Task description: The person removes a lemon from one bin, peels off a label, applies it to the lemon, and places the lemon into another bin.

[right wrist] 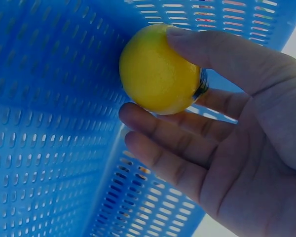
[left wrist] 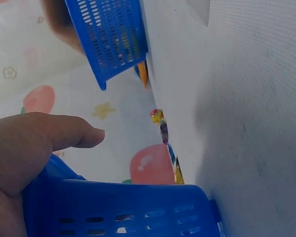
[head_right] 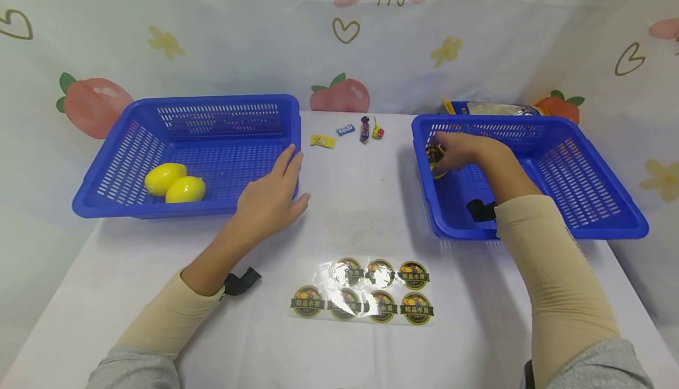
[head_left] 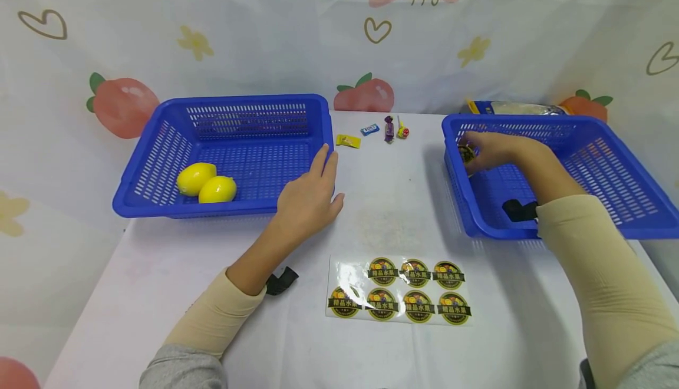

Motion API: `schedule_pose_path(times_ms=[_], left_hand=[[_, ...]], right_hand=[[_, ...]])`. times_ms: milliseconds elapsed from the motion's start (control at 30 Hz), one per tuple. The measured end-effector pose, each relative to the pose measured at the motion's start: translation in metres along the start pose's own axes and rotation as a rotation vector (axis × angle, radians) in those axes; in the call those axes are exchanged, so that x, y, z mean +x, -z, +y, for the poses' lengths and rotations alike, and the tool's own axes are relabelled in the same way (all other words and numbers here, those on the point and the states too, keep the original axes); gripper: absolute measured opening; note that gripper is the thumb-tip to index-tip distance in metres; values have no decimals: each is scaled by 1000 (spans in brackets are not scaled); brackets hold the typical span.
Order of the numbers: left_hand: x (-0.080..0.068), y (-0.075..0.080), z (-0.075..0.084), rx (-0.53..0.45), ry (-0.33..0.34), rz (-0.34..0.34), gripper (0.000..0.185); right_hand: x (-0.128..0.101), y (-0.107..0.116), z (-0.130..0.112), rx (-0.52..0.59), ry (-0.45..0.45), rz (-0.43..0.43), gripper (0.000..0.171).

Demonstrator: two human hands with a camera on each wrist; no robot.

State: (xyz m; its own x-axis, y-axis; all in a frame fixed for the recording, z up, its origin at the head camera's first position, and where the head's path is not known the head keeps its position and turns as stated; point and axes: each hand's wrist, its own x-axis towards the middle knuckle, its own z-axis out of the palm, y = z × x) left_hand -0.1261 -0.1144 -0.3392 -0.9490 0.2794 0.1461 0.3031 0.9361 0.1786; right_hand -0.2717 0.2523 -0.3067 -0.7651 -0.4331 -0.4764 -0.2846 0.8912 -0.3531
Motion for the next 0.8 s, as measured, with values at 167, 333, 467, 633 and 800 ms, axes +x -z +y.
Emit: schedule_pose_path(times_ms=[167,333,467,633,800], left_hand=[[0,-1,0,11,-2,3,78],[0,-1,1,12,-4,9,77],[0,-1,1,12,-4,12,77],[0,0,1,7,-6,16,76],[0,-1,0,0,-7,21,76]], right_hand=[[-2,-1,-1,-23,9,9,69],[-4,-1,-2,-35,27,14,71],[-6,-2,-2,-43,43,20,71],[-9,-2,-2,-52,65,31,70],[-16,-1,-7,-83,70,42,68]])
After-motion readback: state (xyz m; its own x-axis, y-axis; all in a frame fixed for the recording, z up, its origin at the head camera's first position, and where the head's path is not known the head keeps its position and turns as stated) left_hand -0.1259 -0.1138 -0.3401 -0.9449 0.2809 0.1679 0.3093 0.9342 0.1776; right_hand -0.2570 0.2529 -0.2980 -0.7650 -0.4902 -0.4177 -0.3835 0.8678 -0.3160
